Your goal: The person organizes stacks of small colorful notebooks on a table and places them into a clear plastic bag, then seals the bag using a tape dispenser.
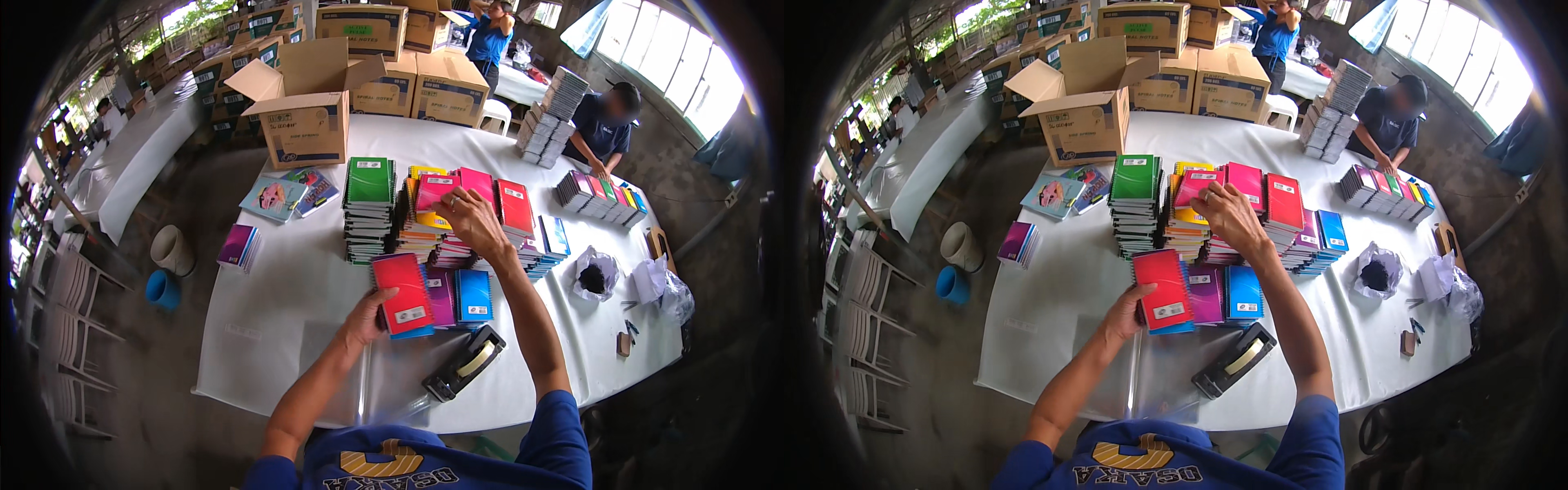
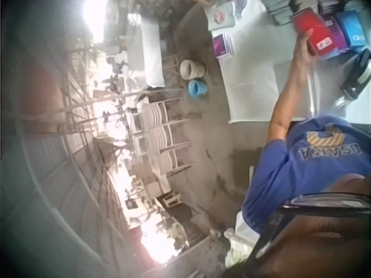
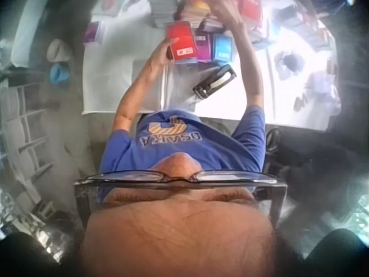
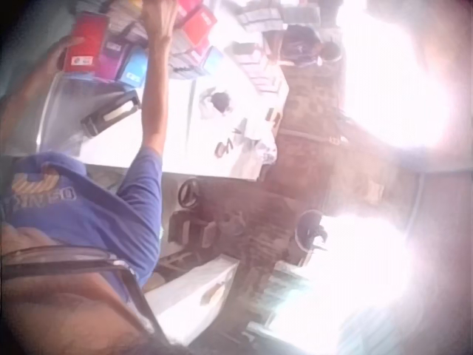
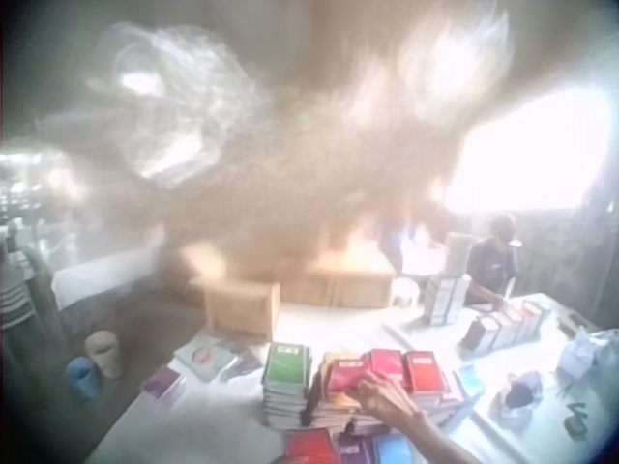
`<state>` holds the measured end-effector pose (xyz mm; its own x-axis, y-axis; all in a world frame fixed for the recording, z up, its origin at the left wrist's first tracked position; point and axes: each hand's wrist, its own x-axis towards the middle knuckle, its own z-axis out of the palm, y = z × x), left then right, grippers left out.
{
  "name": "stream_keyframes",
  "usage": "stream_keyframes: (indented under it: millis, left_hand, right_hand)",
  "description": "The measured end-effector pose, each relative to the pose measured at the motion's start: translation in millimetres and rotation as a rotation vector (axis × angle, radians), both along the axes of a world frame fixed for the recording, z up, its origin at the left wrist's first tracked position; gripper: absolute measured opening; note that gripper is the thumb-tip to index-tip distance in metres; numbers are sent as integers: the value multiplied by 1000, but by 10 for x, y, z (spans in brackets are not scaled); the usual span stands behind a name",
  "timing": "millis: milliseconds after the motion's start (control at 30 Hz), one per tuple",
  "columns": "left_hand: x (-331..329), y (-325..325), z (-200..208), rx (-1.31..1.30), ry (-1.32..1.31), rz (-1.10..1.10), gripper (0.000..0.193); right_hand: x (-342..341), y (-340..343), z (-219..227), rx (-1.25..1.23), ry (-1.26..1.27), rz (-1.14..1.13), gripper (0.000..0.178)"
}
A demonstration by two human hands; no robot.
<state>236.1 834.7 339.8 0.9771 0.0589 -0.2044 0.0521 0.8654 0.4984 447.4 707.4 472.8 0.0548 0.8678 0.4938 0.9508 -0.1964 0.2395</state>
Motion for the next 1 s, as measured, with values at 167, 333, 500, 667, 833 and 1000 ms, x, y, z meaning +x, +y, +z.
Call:
stream_keyframes:
  millis: [167,333,500,667,833,1000]
  left_hand:
    - [-376,788,-602,182,89,17,53]
    - [-514,1574,-1333,333,247,14,49]
    - [-651,1915,-1637,1373,300,324,71]
    - [-123,992,-705,2256,440,515,78]
    - [528,219,375,1221,-60,347,59]
    - [1105,214,535,908,128,216,37]
  right_hand:
    - [42,10,-129,59,19,44,27]
    - [8,67,-115,47,36,48,24]
    - [-87,270,-20,87,-3,73,25]
    - [61,5,-75,64,12,-9,23]
    - [-23,180,17,55,59,8,19]
    - [44,222,72,69,19,68,18]
